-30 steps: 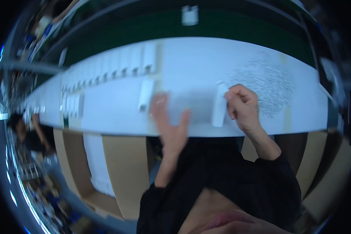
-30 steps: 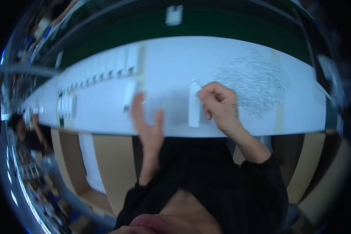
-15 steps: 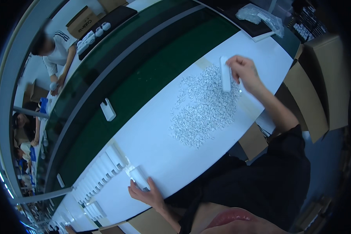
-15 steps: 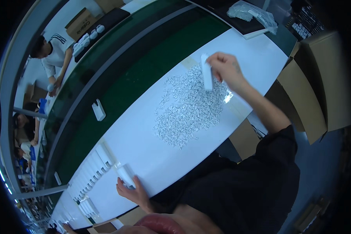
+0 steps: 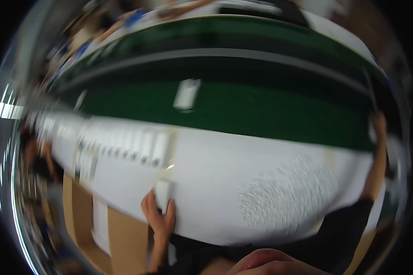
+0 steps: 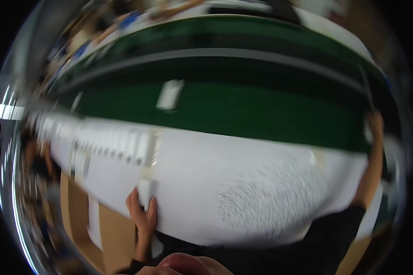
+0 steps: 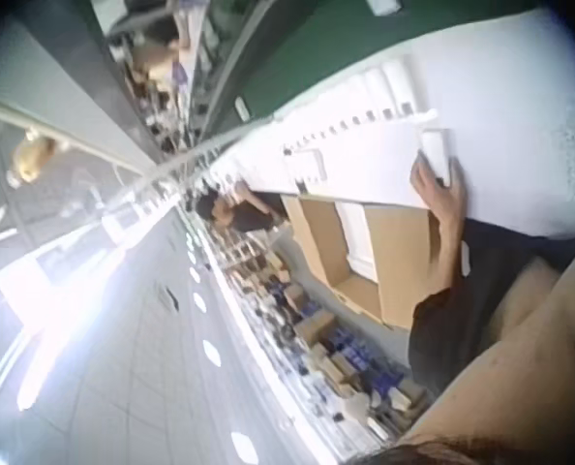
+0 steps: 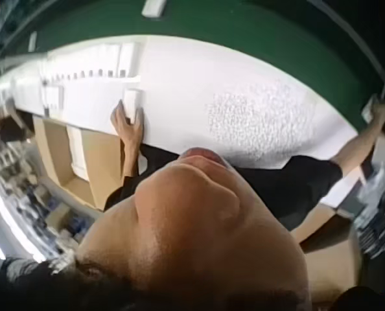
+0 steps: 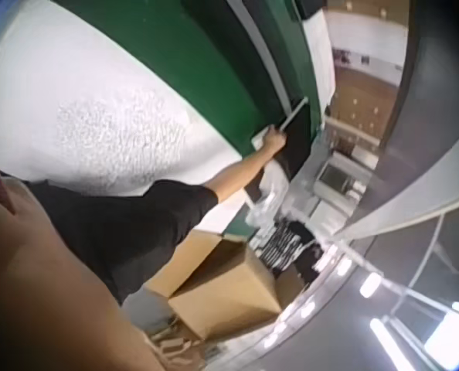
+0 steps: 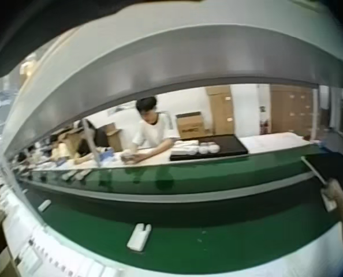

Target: Assembling small plastic electronic components by hand and placing them into a shipping box.

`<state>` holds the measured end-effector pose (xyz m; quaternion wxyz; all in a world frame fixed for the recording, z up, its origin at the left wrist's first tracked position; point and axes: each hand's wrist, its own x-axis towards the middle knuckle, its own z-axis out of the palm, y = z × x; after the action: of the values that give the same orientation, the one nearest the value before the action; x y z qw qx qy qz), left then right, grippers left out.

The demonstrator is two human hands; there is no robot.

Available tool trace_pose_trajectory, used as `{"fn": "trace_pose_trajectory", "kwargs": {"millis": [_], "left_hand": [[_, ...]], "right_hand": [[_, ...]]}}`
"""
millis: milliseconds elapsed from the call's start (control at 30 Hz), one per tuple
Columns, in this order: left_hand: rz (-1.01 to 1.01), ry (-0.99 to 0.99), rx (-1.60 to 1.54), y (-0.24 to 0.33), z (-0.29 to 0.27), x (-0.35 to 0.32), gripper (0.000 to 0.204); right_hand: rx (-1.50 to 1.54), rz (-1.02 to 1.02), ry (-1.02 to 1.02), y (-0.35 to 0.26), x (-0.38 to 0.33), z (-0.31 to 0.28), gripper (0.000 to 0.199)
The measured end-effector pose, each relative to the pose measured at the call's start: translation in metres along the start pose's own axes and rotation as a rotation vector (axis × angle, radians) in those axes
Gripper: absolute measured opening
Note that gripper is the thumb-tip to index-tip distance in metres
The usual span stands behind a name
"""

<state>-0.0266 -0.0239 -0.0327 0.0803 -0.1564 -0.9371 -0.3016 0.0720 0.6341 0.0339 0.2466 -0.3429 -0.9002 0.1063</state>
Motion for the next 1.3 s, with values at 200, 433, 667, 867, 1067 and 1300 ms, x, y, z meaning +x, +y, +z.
{"fn": "trace_pose_trajectory", "kwargs": {"millis": [200, 433, 667, 867, 1067, 1300], "left_hand": [[0.004, 0.139, -0.025, -0.023, -0.004, -0.012, 0.056], [-0.076, 0.312, -0.077, 0.035, -0.123, 0.062, 0.089], [0.426, 0.276, -0.219, 0.082, -0.132, 0.07, 0.087], [-0.586, -0.453, -1.602, 0.025, -0.036, -0.012, 0.049], [-0.946, -0.653, -2.081, 0.046, -0.016, -0.038, 0.053], [-0.842, -0.563, -2.122, 0.025, -0.04, -0.034, 0.054]], "right_hand": [[0.119, -0.408, -0.209, -0.392, -0.105, -0.089, 0.038], [-0.063, -0.298, -0.225, -0.073, -0.038, -0.034, 0.04], [-0.076, -0.152, -0.183, -0.012, -0.122, -0.014, 0.033], [0.431, -0.513, -0.473, -0.194, -0.219, -0.014, 0.019], [0.114, -0.662, -0.451, -0.211, -0.238, 0.012, 0.013], [0.083, -0.73, -0.513, -0.222, -0.237, 0.024, 0.007]]}}
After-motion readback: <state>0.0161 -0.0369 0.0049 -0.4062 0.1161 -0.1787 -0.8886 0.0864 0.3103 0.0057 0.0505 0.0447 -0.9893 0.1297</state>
